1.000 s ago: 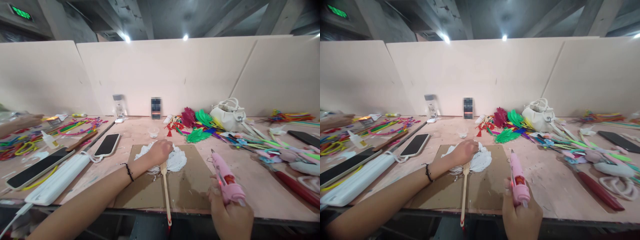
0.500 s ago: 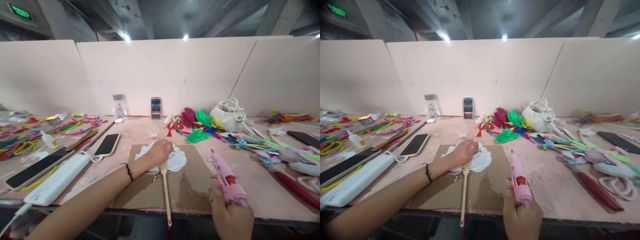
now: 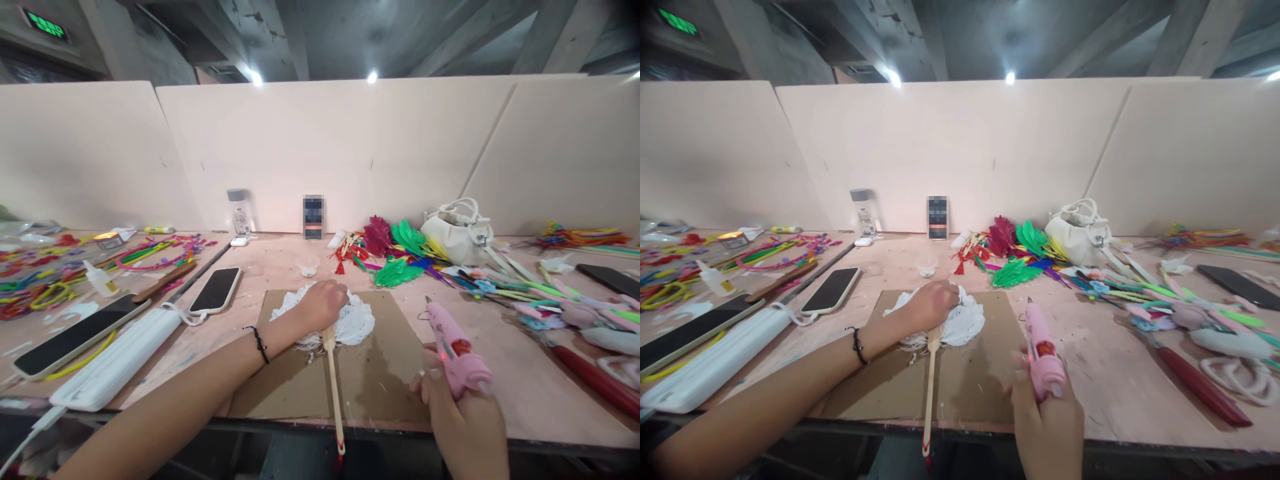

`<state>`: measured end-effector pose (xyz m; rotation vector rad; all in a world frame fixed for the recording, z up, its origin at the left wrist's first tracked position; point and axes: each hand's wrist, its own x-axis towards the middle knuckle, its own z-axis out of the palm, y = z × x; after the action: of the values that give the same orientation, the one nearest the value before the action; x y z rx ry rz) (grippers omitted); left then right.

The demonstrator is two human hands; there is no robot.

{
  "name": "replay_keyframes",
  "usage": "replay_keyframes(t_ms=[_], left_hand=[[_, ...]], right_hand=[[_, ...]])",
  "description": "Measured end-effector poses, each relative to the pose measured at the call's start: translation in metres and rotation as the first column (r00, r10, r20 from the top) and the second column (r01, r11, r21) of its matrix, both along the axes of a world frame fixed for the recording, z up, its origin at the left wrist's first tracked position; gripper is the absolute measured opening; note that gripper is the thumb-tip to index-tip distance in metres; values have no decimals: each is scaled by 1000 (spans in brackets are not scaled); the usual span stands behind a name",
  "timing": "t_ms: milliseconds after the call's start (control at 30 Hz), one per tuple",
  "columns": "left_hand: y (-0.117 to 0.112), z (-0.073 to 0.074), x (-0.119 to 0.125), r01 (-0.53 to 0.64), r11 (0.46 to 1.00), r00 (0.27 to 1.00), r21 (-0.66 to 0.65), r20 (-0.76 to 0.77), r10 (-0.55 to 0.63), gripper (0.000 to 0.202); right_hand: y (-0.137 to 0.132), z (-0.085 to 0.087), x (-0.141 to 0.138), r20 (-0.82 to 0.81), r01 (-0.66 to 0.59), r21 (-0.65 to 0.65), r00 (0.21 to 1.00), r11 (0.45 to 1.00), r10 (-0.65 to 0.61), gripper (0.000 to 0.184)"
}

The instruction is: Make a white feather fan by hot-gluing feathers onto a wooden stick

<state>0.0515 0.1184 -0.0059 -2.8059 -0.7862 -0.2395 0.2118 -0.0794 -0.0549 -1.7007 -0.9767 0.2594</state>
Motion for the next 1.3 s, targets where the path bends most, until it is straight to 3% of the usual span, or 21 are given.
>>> replay_keyframes(t_ms=[167, 300, 433, 767, 1000, 1300], left_hand=[[2, -2, -1, 10, 1000, 1000, 0, 7, -10, 26], [4, -4, -1, 18, 1000, 1000, -4, 18, -18, 25], [6, -7, -1, 22, 1000, 999, -6, 28, -21, 23], [9, -13, -4, 30, 999, 996, -13, 88, -29, 21], [14, -12, -8, 57, 996, 989, -64, 142, -47, 21], [15, -11, -8, 103, 988, 978, -118, 194, -79, 21]], right_hand=[[6, 13, -22, 83, -8, -141, 996, 990, 20, 45], [9, 26, -56, 51, -96, -165, 993, 982, 106, 35], [10, 29, -72, 57, -170, -293, 979, 941, 195, 26], [16, 19, -75, 338, -69, -361, 920, 930, 199, 37], [16, 14, -74, 350, -90, -334, 912, 938, 212, 35], [13, 21, -75, 357, -98, -354, 905, 930, 231, 27]])
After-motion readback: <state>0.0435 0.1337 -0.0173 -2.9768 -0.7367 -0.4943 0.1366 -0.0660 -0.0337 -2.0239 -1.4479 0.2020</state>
